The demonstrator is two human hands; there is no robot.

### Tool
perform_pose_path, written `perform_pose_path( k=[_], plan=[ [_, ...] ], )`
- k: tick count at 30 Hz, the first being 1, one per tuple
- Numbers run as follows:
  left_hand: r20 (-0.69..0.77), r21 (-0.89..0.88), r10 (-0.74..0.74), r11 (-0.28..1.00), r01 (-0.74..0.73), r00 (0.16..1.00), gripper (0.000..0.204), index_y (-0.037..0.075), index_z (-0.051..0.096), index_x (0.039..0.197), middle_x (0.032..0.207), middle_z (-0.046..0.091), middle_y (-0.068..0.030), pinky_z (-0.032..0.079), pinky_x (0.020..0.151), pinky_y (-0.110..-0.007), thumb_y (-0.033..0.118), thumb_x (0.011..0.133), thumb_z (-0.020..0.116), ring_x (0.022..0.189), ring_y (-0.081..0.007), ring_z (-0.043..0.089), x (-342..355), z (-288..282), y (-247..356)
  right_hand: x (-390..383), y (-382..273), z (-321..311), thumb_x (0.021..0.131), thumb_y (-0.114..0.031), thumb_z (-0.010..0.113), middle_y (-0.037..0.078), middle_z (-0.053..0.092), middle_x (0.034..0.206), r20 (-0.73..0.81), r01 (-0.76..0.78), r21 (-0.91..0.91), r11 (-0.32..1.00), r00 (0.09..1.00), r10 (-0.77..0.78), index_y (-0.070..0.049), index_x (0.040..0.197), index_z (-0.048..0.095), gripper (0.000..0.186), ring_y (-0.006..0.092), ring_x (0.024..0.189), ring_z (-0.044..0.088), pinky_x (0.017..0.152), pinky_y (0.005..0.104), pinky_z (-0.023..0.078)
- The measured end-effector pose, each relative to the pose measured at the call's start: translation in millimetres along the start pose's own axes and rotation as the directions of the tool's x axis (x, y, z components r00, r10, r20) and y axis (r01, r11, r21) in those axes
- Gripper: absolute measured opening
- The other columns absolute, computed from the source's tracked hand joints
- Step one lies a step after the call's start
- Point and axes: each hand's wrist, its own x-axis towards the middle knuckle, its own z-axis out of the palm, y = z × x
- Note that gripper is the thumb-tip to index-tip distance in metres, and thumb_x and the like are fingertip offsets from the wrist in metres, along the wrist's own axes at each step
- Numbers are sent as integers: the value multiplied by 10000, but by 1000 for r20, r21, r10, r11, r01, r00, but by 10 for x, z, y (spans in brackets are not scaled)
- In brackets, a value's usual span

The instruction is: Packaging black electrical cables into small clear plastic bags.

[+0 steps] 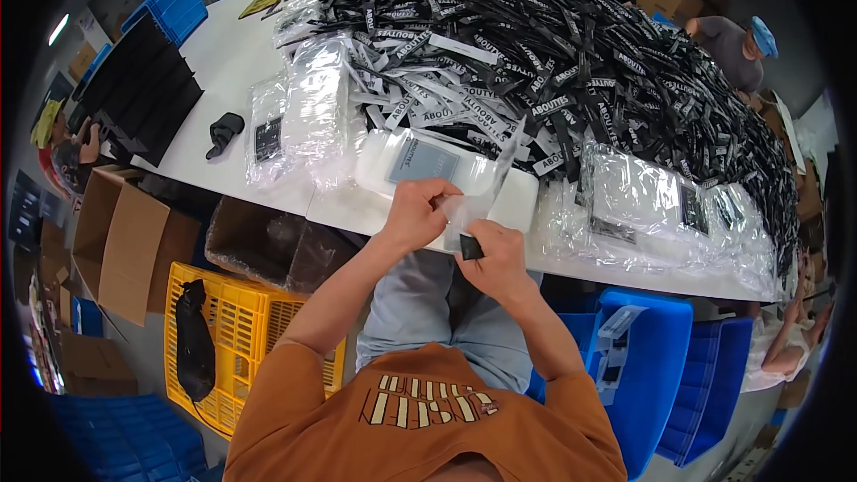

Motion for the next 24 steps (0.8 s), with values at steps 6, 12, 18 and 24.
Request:
perform_pose_path(
  k=[6, 12, 18, 24],
  plan=[
    [-20, 435, 615, 715, -547, 788, 560, 127, 607, 1147, 596, 510, -55, 404, 448, -348, -47, 617, 555, 518, -254, 524, 20, -68, 170, 69, 268, -28, 676, -100, 657, 154, 553, 686, -105, -135, -32, 990, 986, 131, -27, 775, 534, 175, 350, 600, 556, 515, 400, 443],
    [-36, 656, 581, 628, -419, 813, 537, 140, 629, 1126, 541, 415, -26, 383, 420, -335, -1, 611, 578, 469, -216, 469, 71, -111, 153, 89, 191, 99, 763, -208, 679, 137, 591, 756, -134, -172, -45, 984, 977, 165, -41, 877, 552, 239, 340, 656, 582, 549, 394, 472],
    [-120, 446, 586, 753, -484, 801, 506, 123, 631, 1121, 579, 441, -49, 397, 456, -344, 1, 635, 571, 493, -225, 475, -76, 156, 73, -56, 429, 321, 848, -237, 572, 181, 607, 876, 146, -379, 376, 846, 926, 349, 1, 1008, 546, 288, 319, 760, 613, 640, 392, 489],
    [-115, 438, 413, 837, -327, 904, 598, 89, 523, 1244, 632, 523, -68, 444, 506, -359, 41, 652, 592, 562, -255, 545, -134, 36, 13, -53, 22, 342, 897, -170, 477, 185, 606, 826, 282, -490, 406, 772, 870, 404, 36, 1027, 521, 247, 273, 708, 606, 642, 329, 459]
  ],
)
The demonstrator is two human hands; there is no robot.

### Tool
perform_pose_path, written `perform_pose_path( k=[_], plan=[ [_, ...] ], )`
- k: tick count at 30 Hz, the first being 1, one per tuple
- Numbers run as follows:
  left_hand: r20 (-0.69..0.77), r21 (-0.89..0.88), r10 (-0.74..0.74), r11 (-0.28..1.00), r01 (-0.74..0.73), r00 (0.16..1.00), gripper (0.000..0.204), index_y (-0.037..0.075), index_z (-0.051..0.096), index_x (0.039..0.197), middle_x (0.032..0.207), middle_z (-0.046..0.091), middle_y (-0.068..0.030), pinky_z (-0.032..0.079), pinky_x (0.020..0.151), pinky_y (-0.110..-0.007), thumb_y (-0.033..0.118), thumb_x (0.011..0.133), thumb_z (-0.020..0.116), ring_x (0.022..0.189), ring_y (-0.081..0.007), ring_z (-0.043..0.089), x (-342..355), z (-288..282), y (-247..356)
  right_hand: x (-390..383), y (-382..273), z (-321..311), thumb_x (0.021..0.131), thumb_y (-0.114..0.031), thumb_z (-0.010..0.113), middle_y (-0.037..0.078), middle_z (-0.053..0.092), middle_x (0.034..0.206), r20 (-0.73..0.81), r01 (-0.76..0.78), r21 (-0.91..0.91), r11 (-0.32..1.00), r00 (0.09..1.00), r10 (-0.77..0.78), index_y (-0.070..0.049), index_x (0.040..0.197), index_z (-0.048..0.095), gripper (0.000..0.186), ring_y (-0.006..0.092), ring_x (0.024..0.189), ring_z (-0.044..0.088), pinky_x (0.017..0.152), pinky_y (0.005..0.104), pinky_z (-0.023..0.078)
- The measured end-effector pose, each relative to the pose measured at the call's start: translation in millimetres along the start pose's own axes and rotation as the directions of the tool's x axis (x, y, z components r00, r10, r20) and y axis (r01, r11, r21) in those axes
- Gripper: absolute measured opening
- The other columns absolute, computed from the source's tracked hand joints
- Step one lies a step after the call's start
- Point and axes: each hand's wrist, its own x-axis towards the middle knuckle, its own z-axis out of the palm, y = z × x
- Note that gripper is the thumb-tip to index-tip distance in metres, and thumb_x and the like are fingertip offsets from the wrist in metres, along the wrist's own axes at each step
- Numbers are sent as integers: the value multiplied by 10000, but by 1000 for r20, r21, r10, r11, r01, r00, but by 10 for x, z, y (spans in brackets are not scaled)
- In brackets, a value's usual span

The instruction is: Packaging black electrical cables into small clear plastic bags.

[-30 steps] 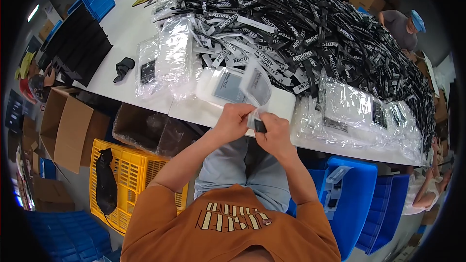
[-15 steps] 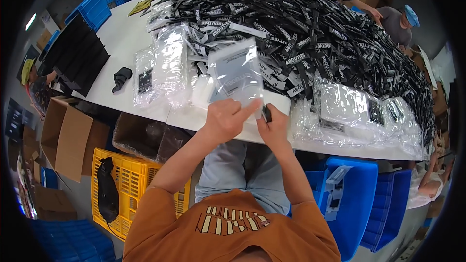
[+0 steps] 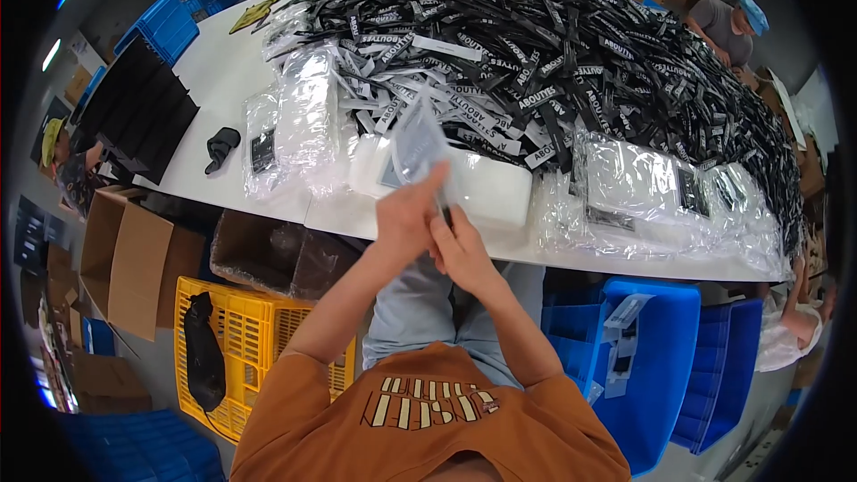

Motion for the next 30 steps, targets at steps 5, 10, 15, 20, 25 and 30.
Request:
perform_pose_path(
  k=[5, 10, 15, 20, 25, 30],
  plan=[
    [26, 67, 200, 977, -202, 979, 589, 84, 511, 1253, 658, 580, -81, 460, 523, -379, 21, 669, 563, 575, -274, 568, -105, 90, 39, 45, 298, -29, 892, -117, 481, 199, 608, 727, -235, 142, -30, 989, 961, -145, 60, 945, 529, 191, 241, 649, 616, 568, 340, 462],
    [135, -12, -1, 1000, 3, 991, 620, 85, 510, 1257, 654, 582, -104, 473, 531, -372, -31, 649, 536, 585, -302, 580, -131, -62, 131, -22, 157, -140, 790, -60, 607, 50, 624, 708, 60, -173, 516, 839, 984, 167, 24, 804, 572, 93, 103, 647, 601, 494, 247, 446],
    [233, -7, 181, 983, -184, 955, 647, 76, 417, 1326, 658, 567, -107, 479, 554, -335, -4, 697, 549, 593, -271, 584, -97, -69, 409, -43, 239, -181, 807, -42, 585, 33, 621, 720, -186, -19, 136, 990, 981, 44, 23, 810, 596, 66, 84, 662, 573, 523, 247, 454],
    [399, -40, 240, 969, -245, 885, 759, 77, 333, 1371, 755, 586, -88, 489, 643, -358, 56, 666, 613, 663, -255, 579, 342, -386, 244, 11, 288, -204, 808, -39, 572, 15, 626, 732, 10, 29, 283, 959, 999, -33, 14, 896, 644, 126, 85, 673, 556, 611, 251, 465],
    [691, -29, 45, 999, -35, 721, 315, 11, 635, 944, 698, 609, -97, 469, 592, -348, 92, 640, 646, 619, -278, 576, 614, -513, 83, -10, 191, -339, 831, -79, 576, 3, 630, 766, 109, -57, 210, 976, 993, 35, 7, 886, 646, 124, 62, 707, 540, 621, 241, 458],
    [742, -58, -173, 946, 319, 648, 118, -3, 629, 752, 573, 550, -35, 398, 511, -262, 102, 703, 653, 529, -117, 497, 522, -508, -122, -93, -12, -359, 825, -110, 614, -20, 606, 744, 146, -240, 517, 822, 970, 192, 18, 865, 641, 137, 37, 677, 500, 574, 217, 422]
  ],
)
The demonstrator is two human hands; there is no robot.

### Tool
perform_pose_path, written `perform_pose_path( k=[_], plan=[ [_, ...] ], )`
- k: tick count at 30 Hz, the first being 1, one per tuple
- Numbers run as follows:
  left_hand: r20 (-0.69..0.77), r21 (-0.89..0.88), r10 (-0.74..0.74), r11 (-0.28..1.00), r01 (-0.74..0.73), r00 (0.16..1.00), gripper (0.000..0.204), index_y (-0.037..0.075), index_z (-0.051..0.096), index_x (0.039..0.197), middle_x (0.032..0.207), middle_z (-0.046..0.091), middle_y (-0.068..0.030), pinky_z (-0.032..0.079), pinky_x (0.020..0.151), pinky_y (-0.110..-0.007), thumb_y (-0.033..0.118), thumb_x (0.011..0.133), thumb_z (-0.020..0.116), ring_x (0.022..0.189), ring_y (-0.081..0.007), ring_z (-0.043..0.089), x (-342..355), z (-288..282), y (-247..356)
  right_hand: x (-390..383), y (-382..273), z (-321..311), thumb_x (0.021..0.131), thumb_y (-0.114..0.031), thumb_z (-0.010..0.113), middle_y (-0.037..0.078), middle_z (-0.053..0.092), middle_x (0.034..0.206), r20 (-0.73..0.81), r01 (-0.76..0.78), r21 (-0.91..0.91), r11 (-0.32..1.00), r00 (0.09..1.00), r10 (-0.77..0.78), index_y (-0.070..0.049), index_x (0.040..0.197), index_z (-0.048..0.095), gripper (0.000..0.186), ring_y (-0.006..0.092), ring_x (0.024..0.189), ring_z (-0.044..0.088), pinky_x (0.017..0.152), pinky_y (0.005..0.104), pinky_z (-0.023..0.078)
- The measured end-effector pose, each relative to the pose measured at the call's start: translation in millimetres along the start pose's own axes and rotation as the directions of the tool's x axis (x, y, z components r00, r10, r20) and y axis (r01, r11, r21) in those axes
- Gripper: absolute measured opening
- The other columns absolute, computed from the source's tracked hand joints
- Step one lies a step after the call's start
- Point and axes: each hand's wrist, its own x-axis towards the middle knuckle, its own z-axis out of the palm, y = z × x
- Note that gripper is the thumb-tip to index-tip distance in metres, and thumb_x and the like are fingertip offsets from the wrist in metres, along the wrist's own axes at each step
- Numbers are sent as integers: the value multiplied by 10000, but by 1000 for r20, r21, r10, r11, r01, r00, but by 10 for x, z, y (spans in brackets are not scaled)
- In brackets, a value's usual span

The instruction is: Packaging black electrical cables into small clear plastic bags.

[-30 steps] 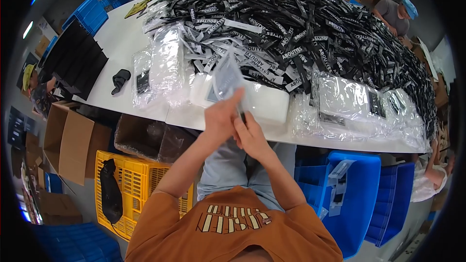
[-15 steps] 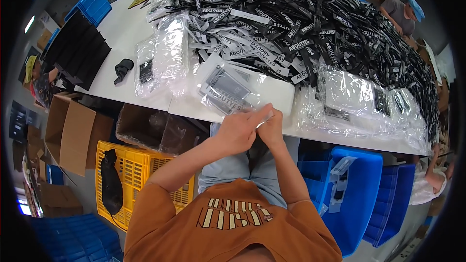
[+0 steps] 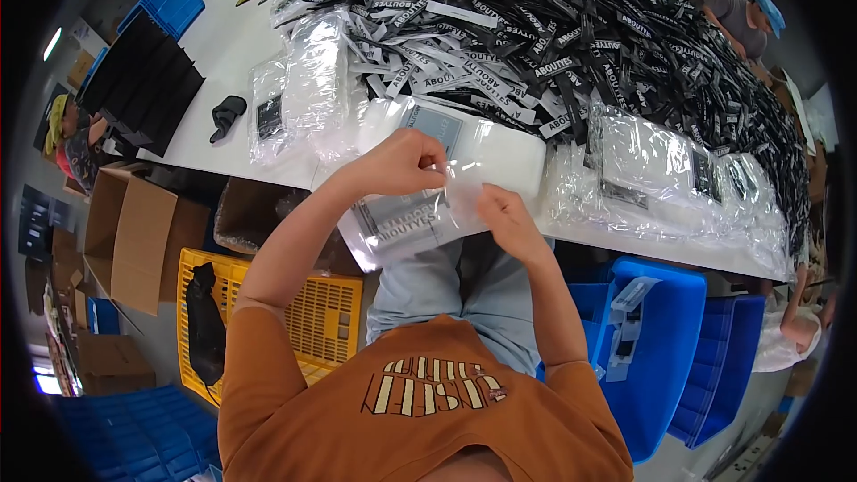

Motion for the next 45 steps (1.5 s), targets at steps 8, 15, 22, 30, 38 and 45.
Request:
perform_pose_path(
  k=[8, 15, 22, 30, 38, 45],
  plan=[
    [-35, -399, -20, 917, 5, 999, 207, -31, 619, 711, 553, 495, -16, 361, 478, -252, 161, 783, 639, 547, -54, 414, -82, 411, -61, -26, -19, 47, 818, -137, 642, -29, 548, 606, -1, 186, -501, 845, 976, -216, 21, 797, 633, 160, 27, 585, 447, 494, 218, 372],
    [-357, -57, 122, 987, -152, 926, 124, 9, 611, 701, 631, 527, -29, 351, 482, -258, 103, 776, 639, 540, -122, 494, -254, 254, -135, -84, -10, -103, 808, -115, 635, 15, 592, 660, -6, 175, -568, 804, 976, -217, 18, 785, 615, 137, 75, 569, 500, 492, 252, 389],
    [-42, 627, 587, 645, -436, 808, 105, 70, 550, 649, 636, 537, -48, 435, 619, -340, 80, 587, 633, 663, -238, 538, -112, 447, 119, -59, 19, 29, 775, -108, 614, 112, 539, 642, 232, 428, -857, 286, 817, -529, -46, 753, 582, 73, 311, 581, 543, 508, 381, 431],
    [100, 522, 517, 700, -487, 850, 143, 71, 492, 642, 634, 553, -67, 444, 629, -334, 89, 635, 633, 677, -245, 553, -16, 767, 121, -469, 47, -272, 765, -99, 636, 105, 542, 638, 171, 341, -879, 333, 878, -448, -60, 757, 606, 50, 290, 584, 550, 512, 365, 432],
    [35, 597, 242, 773, -214, 970, 149, 67, 569, 670, 701, 582, -93, 453, 685, -397, 179, 719, 654, 755, -299, 558, -223, 368, -567, -2155, -154, -2089, 802, -163, 559, 95, 499, 586, -446, -355, -824, 441, 887, -118, 1, 670, 537, 211, 177, 563, 495, 496, 356, 381],
    [-418, 339, 260, 934, -116, 870, 162, 59, 612, 806, 827, 588, -109, 463, 742, -380, 137, 695, 701, 851, -309, 560, -276, 410, -609, -2741, -531, -2745, 836, -215, 607, 210, 588, 1071, -505, -704, -708, 55, 450, -736, 25, 1141, 550, 392, 343, 997, 568, 874, 382, 443]
  ],
)
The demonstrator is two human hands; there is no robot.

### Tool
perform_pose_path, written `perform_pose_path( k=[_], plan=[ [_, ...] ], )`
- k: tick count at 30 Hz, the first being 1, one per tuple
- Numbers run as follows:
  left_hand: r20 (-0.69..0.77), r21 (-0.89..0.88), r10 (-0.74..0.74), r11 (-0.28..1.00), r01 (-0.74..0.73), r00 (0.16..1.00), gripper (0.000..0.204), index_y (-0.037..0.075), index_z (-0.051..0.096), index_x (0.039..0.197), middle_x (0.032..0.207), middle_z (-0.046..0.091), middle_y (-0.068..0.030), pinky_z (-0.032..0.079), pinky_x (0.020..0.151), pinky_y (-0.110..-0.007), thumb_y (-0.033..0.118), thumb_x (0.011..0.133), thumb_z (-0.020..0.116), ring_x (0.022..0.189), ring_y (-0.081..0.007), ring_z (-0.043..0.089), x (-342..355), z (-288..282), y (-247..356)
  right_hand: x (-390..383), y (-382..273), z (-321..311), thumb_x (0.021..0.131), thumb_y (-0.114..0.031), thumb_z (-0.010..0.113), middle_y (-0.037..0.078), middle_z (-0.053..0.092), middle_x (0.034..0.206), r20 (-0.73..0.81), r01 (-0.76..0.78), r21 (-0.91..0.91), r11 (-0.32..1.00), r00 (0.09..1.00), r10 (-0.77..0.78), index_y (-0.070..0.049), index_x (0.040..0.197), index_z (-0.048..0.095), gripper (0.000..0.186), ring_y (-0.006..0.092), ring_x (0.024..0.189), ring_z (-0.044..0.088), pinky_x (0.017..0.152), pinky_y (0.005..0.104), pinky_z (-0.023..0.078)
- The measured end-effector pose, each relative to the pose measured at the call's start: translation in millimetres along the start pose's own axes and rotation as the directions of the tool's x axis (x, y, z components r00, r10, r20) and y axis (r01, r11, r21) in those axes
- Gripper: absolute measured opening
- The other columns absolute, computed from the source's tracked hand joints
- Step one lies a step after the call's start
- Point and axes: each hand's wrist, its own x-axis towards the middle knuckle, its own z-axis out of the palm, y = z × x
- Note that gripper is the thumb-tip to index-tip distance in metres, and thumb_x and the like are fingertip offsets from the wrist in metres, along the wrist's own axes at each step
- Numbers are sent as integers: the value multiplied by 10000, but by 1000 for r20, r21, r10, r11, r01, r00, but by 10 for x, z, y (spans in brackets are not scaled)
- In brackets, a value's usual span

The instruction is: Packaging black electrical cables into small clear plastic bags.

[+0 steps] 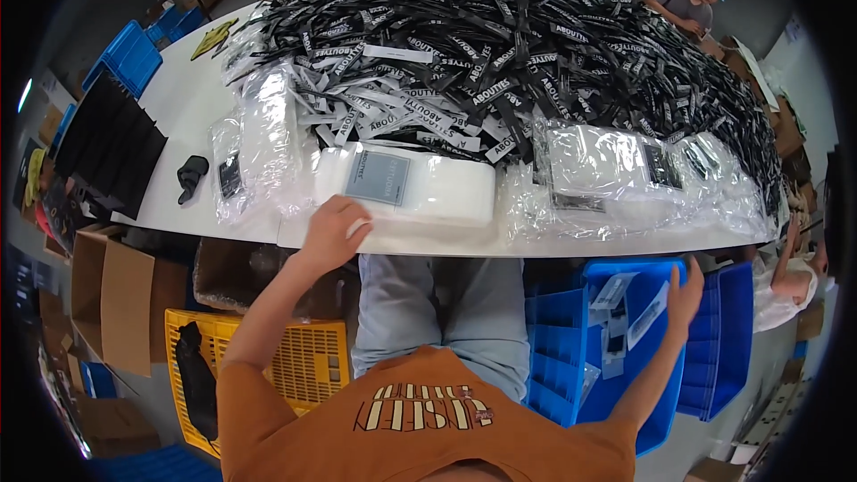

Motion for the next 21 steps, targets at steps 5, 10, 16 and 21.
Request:
perform_pose_path(
  k=[5, 10, 16, 21],
  plan=[
    [-8, 157, 181, 971, -178, 983, 468, 70, 545, 1106, 1105, 530, -126, 388, 903, -436, 205, 691, 713, 1057, -332, 483, 312, 379, 271, 658, -2227, 349, 776, -29, 631, 123, 641, 888, -276, 536, 401, 743, 844, -460, -37, 934, 644, 159, 274, 841, 613, 752, 346, 476],
    [-48, 303, 275, 920, -248, 960, 564, 70, 510, 1184, 1209, 498, -119, 329, 971, -466, 241, 680, 698, 1159, -311, 441, 275, 716, 29, 1074, -3415, 1024, 730, -229, 657, 111, 626, 746, -70, 693, 169, 701, 718, -692, -46, 830, 574, 224, 264, 736, 585, 682, 402, 437],
    [-101, 259, 290, 931, -256, 952, 491, 69, 543, 1148, 1212, 510, -122, 317, 984, -464, 192, 689, 667, 1150, -311, 457, 206, 720, -1, 1218, -3506, 1312, 816, -160, 602, 103, 582, 653, -22, 292, 739, 607, 911, -411, -7, 885, 618, 169, 179, 603, 570, 577, 312, 477],
    [-92, 257, 280, 934, -248, 956, 490, 72, 542, 1154, 1216, 508, -123, 315, 986, -466, 188, 693, 659, 1152, -311, 457, 201, 693, -18, 1209, -3437, 988, 859, -146, 566, 118, 596, 813, 24, 393, 781, 486, 759, -651, -69, 894, 637, 111, 186, 717, 585, 630, 314, 485]
  ],
)
